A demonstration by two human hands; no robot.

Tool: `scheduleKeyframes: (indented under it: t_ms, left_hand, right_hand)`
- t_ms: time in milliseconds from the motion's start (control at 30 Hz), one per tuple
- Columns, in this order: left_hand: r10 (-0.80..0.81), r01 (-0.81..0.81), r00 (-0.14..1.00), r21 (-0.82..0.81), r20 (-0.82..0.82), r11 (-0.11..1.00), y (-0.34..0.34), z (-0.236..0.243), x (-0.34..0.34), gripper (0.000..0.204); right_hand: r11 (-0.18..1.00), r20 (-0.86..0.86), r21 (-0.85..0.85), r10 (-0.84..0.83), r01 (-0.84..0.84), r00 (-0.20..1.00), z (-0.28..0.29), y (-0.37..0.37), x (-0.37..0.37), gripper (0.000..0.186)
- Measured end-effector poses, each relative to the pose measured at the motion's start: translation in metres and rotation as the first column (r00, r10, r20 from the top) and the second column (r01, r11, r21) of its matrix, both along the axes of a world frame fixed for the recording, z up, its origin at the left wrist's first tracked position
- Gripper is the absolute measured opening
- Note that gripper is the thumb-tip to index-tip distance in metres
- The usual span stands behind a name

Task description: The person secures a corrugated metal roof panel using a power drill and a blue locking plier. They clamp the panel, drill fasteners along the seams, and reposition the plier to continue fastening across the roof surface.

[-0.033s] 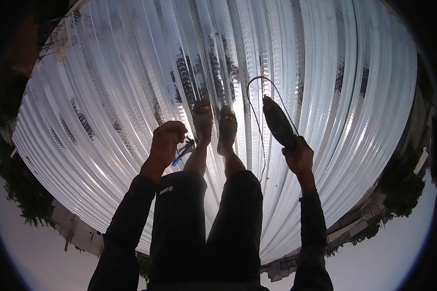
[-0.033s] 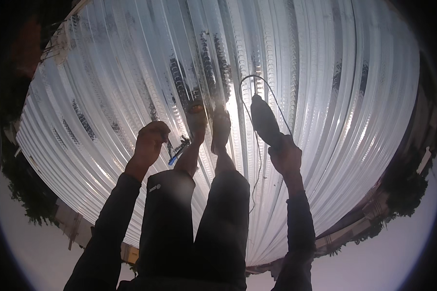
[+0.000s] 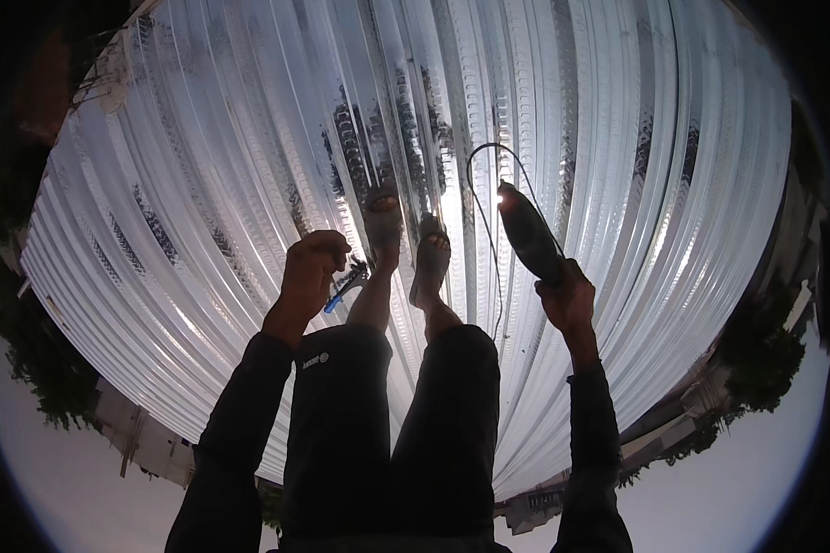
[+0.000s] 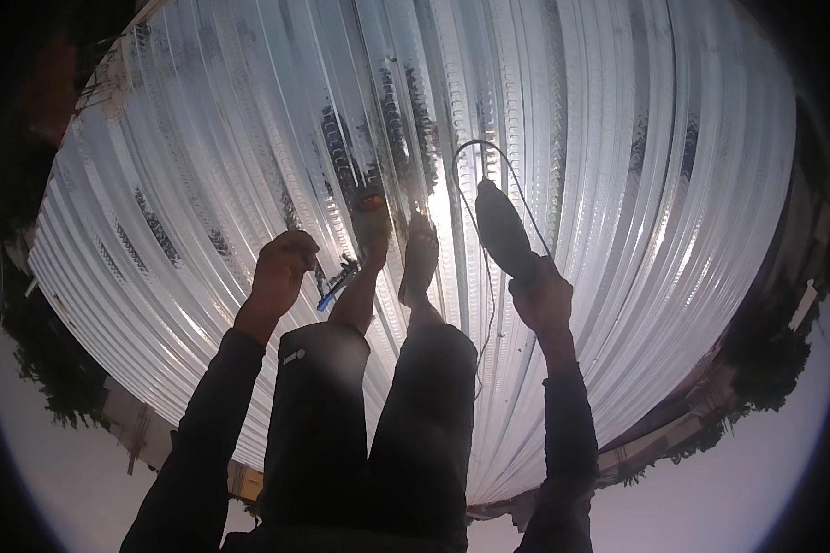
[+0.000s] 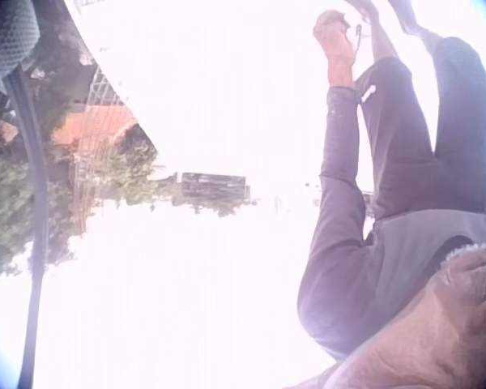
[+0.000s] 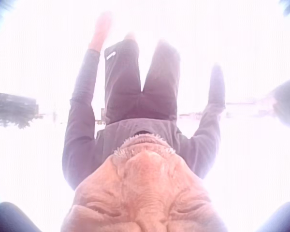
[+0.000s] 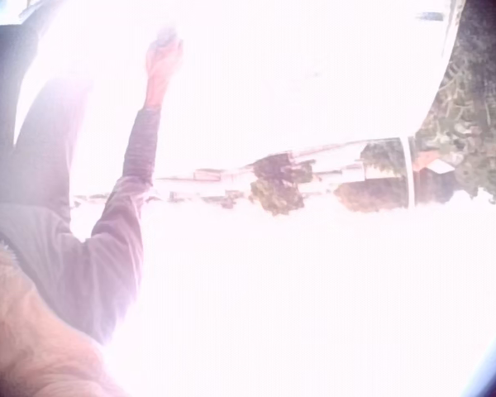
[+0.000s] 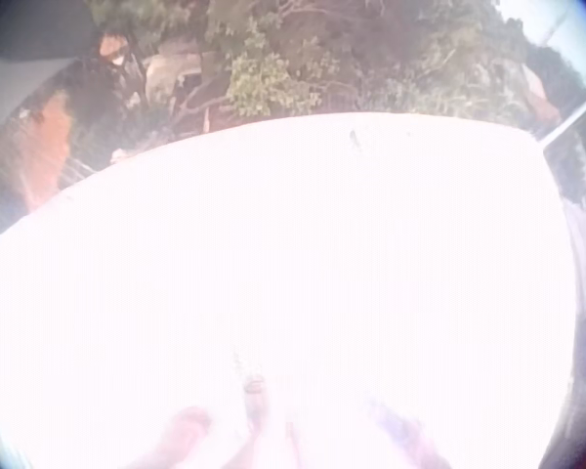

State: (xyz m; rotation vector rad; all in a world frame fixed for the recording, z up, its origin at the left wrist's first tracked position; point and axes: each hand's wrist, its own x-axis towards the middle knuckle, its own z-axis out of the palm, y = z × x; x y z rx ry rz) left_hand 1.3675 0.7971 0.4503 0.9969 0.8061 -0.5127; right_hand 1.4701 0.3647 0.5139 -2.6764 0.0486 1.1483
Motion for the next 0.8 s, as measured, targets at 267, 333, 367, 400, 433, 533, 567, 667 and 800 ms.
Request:
scheduleKeyframes:
  t_ms: [267, 333, 367, 400, 433, 533, 567, 667, 800]
  left_hand:
    - [0.18, -0.183, 0.975, -0.013, -0.132, 0.983, -0.016, 0.01, -0.093, 0.044]
    - [0.179, -0.186, 0.97, -0.029, -0.166, 0.982, -0.035, 0.015, -0.106, 0.043]
    - [0.176, -0.185, 0.967, -0.037, -0.184, 0.982, -0.045, 0.016, -0.111, 0.043]
    - [0.156, -0.165, 0.973, -0.038, -0.172, 0.986, -0.057, 0.016, -0.12, 0.042]
    - [0.135, -0.143, 0.978, -0.041, -0.16, 0.989, -0.069, 0.015, -0.127, 0.04]
    - [0.198, -0.222, 0.962, -0.118, -0.188, 0.968, -0.105, 0.011, -0.168, 0.036]
    - [0.21, -0.239, 0.958, -0.135, -0.196, 0.962, -0.117, 0.007, -0.181, 0.036]
    - [-0.227, 0.166, 0.952, 0.279, 0.203, 0.946, -0.145, -0.006, -0.216, 0.037]
    - [0.255, -0.286, 0.94, -0.114, -0.225, 0.952, -0.188, -0.021, -0.258, 0.041]
  right_hand:
    - [0.999, -0.01, -0.036, -0.015, 0.015, 1.0, -0.009, -0.032, -0.062, 0.049]
    - [1.0, 0.011, -0.015, -0.023, 0.023, 1.0, -0.021, -0.043, -0.079, 0.05]
    - [1.0, 0.027, -0.008, -0.013, 0.013, 1.0, -0.027, -0.048, -0.085, 0.051]
    - [1.0, 0.034, -0.009, -0.011, 0.012, 0.999, -0.03, -0.053, -0.099, 0.051]
    - [0.995, 0.103, 0.093, -0.038, 0.029, 0.994, -0.04, -0.066, -0.114, 0.052]
    - [0.985, 0.076, 0.147, -0.096, 0.085, 0.992, -0.037, -0.077, -0.151, 0.052]
    - [0.988, 0.064, 0.137, -0.079, 0.07, 0.995, -0.037, -0.083, -0.162, 0.052]
    - [0.991, 0.042, 0.116, -0.073, 0.068, 0.996, -0.032, -0.098, -0.196, 0.051]
    - [0.978, 0.101, 0.181, -0.123, 0.103, 0.987, -0.028, -0.118, -0.265, 0.043]
